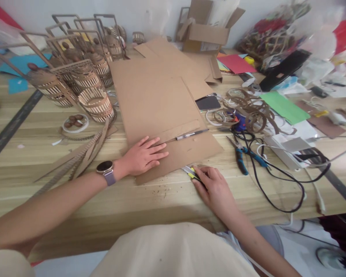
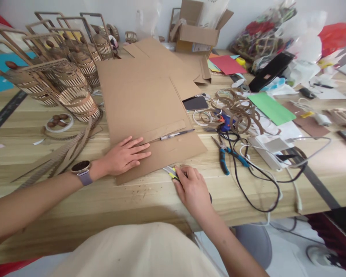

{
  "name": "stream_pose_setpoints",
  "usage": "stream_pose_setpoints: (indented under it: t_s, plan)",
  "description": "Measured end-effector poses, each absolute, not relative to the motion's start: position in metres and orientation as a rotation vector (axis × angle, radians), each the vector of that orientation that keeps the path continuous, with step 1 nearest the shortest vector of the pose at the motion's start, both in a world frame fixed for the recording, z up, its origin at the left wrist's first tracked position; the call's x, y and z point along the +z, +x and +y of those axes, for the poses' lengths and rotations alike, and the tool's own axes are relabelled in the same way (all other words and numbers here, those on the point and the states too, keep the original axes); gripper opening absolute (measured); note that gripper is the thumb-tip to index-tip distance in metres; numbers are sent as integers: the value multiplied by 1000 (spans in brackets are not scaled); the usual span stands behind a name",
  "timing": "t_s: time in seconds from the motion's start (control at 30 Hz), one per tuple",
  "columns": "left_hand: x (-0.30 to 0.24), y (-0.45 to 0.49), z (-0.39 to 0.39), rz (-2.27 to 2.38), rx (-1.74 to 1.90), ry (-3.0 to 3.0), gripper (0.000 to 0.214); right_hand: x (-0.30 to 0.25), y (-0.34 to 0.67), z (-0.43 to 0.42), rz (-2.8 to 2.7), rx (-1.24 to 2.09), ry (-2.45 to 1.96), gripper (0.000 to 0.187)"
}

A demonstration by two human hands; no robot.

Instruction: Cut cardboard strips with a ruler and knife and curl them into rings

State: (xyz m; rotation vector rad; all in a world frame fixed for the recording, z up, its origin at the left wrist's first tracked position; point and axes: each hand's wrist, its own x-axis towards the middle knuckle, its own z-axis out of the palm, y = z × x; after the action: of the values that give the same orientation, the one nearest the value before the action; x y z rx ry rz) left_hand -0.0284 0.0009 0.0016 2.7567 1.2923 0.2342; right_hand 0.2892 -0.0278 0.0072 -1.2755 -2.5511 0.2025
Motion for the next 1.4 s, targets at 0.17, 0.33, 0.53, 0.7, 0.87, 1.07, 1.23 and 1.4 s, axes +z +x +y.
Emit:
stream_pose_setpoints:
  t_s: [0.17,0.33,0.53,0.7,0.87,1.07,1.23,1.4]
  plan:
    - [1,-27,1,1293,243,2763,47,9,288,-40,-2597,227,-1245,39]
    - [5,-27,2,1299,220,2776,47,10,272,-40,-2622,212,-1232,40]
    - [18,-41,20,1089,66,2848,42,9,266,-37,-2617,229,-1235,40]
    - [12,-47,25,1097,78,2852,43,10,268,-42,-2592,246,-1237,40]
    - [7,-46,24,1086,86,2869,43,12,266,-53,-2643,244,-1172,38]
    - [8,-45,24,1097,103,2881,43,10,250,-52,-2677,194,-1127,37]
    - [8,-44,24,1089,114,2876,43,9,247,-54,-2689,209,-1093,38]
    - [8,-44,25,1092,115,2868,42,7,241,-54,-2694,194,-1065,37]
